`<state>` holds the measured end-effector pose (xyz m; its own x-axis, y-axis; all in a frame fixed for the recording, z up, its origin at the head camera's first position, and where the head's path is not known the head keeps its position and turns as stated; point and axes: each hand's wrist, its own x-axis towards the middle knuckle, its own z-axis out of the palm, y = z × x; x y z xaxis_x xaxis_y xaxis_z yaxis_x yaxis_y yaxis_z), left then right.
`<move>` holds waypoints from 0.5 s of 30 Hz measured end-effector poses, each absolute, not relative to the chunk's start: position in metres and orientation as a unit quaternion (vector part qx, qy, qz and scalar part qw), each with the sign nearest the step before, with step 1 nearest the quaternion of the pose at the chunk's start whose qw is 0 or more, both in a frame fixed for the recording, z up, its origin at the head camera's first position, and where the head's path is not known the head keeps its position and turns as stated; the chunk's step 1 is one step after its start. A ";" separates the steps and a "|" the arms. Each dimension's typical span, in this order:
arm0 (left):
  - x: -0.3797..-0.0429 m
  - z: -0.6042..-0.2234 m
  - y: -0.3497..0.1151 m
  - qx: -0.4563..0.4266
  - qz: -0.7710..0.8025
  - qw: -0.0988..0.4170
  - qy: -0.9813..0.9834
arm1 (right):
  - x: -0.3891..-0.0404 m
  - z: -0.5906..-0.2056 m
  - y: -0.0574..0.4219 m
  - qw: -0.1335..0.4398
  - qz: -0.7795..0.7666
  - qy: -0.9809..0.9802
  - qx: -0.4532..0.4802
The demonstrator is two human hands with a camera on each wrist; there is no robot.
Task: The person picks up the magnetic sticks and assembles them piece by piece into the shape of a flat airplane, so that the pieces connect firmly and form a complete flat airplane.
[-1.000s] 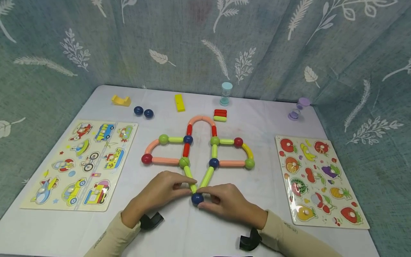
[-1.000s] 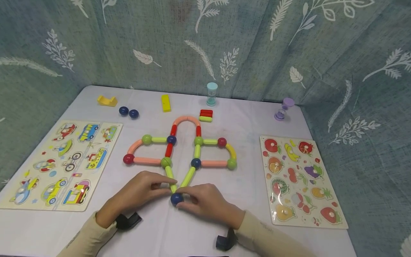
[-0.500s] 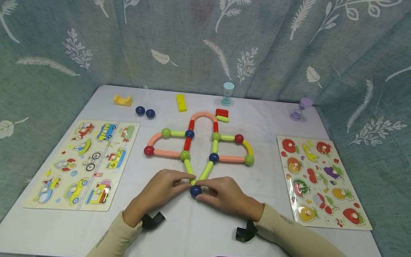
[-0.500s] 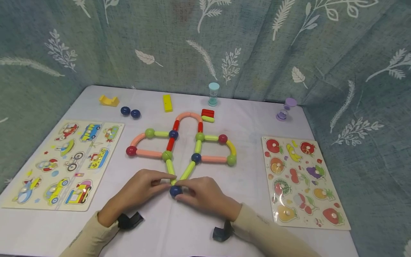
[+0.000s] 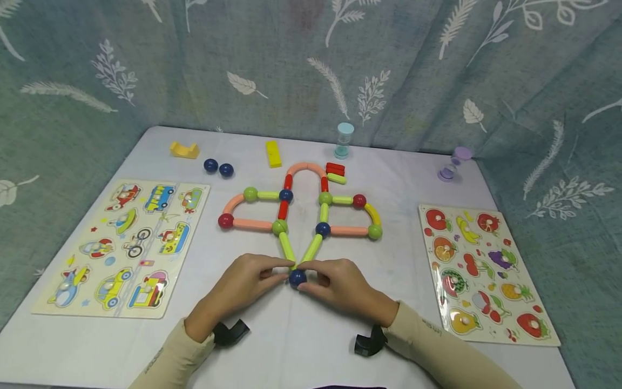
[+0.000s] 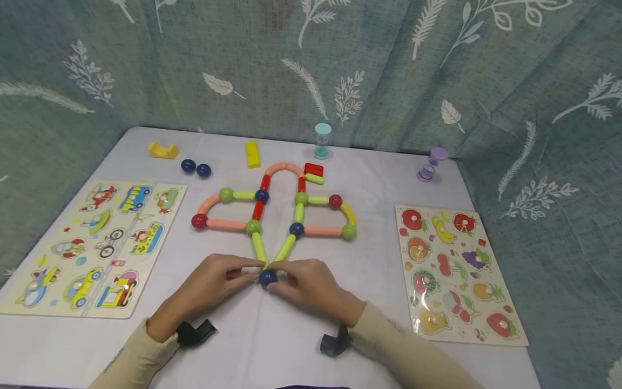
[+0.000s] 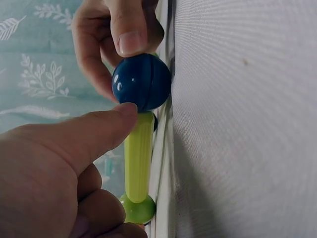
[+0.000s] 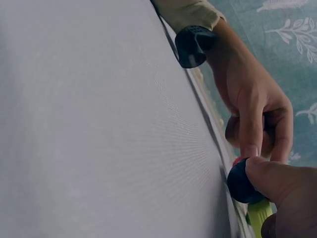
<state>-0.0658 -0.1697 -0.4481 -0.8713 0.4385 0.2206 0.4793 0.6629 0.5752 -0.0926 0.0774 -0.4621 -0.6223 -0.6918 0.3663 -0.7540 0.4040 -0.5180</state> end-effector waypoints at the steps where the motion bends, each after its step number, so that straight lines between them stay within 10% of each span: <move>1: -0.066 -0.448 -0.170 -0.252 -0.324 0.034 -0.911 | -0.094 -0.462 0.077 0.050 0.333 -0.839 0.427; 15: -0.065 -0.454 -0.165 -0.265 -0.345 0.019 -0.900 | -0.117 -0.445 0.086 0.073 0.331 -0.845 0.414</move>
